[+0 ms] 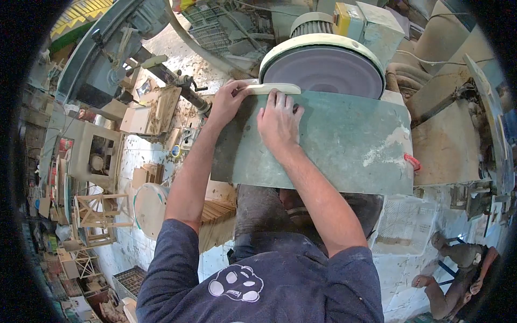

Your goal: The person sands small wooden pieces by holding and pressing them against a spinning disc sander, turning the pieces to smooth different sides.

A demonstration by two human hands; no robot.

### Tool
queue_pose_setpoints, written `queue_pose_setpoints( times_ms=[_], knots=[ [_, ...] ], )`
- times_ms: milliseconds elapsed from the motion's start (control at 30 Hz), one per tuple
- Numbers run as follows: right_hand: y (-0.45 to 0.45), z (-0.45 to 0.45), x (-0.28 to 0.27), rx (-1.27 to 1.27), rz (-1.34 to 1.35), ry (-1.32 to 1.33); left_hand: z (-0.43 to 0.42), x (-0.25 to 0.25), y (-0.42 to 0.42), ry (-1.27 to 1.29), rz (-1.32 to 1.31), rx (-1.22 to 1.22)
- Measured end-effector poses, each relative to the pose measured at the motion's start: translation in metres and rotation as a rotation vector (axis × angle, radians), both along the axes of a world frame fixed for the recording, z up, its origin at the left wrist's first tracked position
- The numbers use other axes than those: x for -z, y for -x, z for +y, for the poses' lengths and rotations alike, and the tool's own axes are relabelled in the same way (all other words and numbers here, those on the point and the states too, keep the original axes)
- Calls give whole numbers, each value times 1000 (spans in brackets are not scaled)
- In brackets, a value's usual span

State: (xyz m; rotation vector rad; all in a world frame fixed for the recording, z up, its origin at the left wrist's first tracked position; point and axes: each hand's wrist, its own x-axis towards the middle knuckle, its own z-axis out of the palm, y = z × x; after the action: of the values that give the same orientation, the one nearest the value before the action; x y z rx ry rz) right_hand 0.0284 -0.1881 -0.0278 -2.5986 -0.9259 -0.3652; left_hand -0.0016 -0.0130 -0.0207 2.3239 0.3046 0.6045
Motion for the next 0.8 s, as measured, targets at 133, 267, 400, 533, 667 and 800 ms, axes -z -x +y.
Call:
queue_pose_setpoints(
  times_ms=[133, 267, 400, 533, 667, 800],
  knots=[
    [1, -5, -2, -22, 16, -52, 2, 6, 2, -26, -64, 21],
    [-4, -18, 14, -104, 107, -466, -4, 8, 23, 72, 16, 10],
    [17, -50, -5, -157, 806, -984, -68, -13, 70, 271, -93, -44],
    [43, -83, -10, -294, 1164, -1255, -141, -11, 103, 60, -342, -28],
    [45, -128, -27, -484, 1262, -1244, -174, -27, 119, 131, -353, 71],
    [45, -161, -37, -575, 1315, -1161, -171, -41, 114, 273, -341, 212]
  ],
)
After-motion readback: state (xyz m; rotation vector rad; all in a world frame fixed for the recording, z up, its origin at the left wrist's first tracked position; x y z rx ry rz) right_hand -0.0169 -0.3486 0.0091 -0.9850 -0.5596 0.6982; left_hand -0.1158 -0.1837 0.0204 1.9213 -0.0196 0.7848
